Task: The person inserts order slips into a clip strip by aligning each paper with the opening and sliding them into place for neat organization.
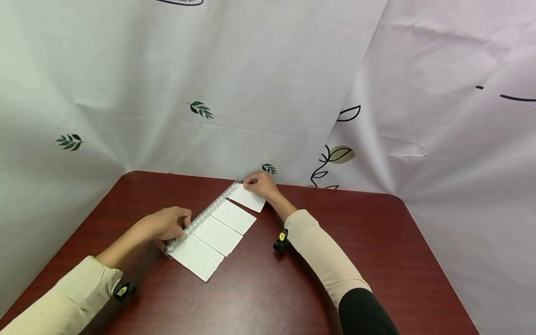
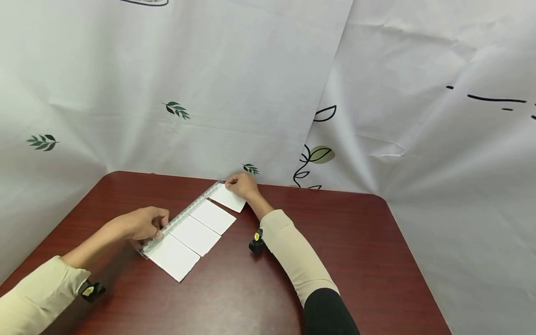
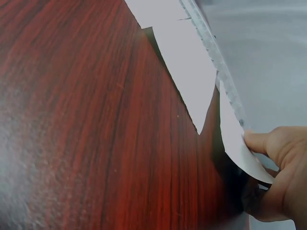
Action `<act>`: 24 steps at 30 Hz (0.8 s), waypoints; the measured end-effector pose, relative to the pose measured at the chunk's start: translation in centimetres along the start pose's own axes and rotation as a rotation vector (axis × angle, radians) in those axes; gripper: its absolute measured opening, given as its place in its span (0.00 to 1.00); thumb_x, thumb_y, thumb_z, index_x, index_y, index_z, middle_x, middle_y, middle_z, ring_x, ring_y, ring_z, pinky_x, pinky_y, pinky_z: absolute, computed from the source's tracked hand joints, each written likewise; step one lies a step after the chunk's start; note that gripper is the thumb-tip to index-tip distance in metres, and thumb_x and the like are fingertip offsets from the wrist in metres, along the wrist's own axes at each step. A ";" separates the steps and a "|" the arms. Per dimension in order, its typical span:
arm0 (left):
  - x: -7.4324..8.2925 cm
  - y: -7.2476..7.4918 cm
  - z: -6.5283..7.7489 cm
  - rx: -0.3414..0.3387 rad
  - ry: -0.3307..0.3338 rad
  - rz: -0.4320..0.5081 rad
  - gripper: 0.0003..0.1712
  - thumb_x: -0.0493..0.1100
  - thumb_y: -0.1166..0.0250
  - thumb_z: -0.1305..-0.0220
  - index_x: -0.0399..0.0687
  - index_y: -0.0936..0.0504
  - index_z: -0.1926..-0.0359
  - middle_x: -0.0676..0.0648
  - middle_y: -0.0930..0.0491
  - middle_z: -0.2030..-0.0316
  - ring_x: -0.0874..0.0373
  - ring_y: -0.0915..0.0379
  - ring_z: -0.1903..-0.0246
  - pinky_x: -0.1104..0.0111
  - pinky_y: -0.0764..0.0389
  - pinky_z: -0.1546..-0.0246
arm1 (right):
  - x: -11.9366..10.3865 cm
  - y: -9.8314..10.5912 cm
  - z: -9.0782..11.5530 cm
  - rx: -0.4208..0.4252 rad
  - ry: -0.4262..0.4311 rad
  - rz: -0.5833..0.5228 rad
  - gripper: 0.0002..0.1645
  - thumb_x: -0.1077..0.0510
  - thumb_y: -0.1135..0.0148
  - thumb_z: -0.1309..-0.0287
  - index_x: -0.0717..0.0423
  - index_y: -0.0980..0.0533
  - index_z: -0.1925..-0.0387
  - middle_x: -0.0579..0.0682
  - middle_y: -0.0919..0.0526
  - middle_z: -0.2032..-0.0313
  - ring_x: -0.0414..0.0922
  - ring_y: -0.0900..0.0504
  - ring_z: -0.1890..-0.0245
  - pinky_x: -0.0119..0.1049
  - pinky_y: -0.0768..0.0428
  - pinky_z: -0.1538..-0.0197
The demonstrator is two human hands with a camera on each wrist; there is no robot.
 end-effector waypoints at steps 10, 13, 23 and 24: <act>-0.3 -0.5 0.0 -0.006 -0.010 0.024 0.11 0.28 0.32 0.25 0.44 0.25 0.55 0.38 0.21 0.58 0.45 0.23 0.65 0.57 0.13 0.73 | 0.4 -1.0 0.0 -0.032 -0.026 -0.010 0.11 0.57 0.28 0.22 0.57 0.08 0.47 0.56 0.07 0.42 0.54 0.11 0.39 0.46 0.14 0.35; -0.5 -0.5 0.1 -0.010 -0.006 0.037 0.11 0.28 0.32 0.25 0.44 0.25 0.56 0.38 0.21 0.58 0.45 0.23 0.65 0.58 0.14 0.73 | 0.3 -1.1 0.0 -0.039 -0.034 -0.020 0.11 0.57 0.28 0.22 0.57 0.08 0.46 0.56 0.07 0.42 0.55 0.11 0.39 0.46 0.14 0.36; -0.1 0.0 -0.1 -0.018 -0.021 0.025 0.10 0.28 0.32 0.25 0.44 0.24 0.55 0.38 0.21 0.58 0.45 0.23 0.64 0.57 0.12 0.72 | 0.2 -1.1 0.2 -0.026 -0.047 -0.047 0.10 0.57 0.27 0.23 0.57 0.09 0.48 0.55 0.07 0.45 0.52 0.12 0.45 0.42 0.17 0.41; -0.1 0.1 -0.1 -0.018 -0.022 0.024 0.10 0.28 0.32 0.25 0.43 0.24 0.55 0.37 0.21 0.58 0.45 0.23 0.64 0.57 0.12 0.72 | 0.3 -1.0 0.2 -0.025 -0.046 -0.052 0.10 0.57 0.27 0.23 0.57 0.09 0.49 0.56 0.07 0.45 0.52 0.12 0.46 0.41 0.17 0.42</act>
Point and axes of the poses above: each hand's wrist, its own z-axis away from the middle knuckle, its own y-axis out of the back of the hand, x = y × z, the point moved 8 cm from there along -z, towards the middle knuckle
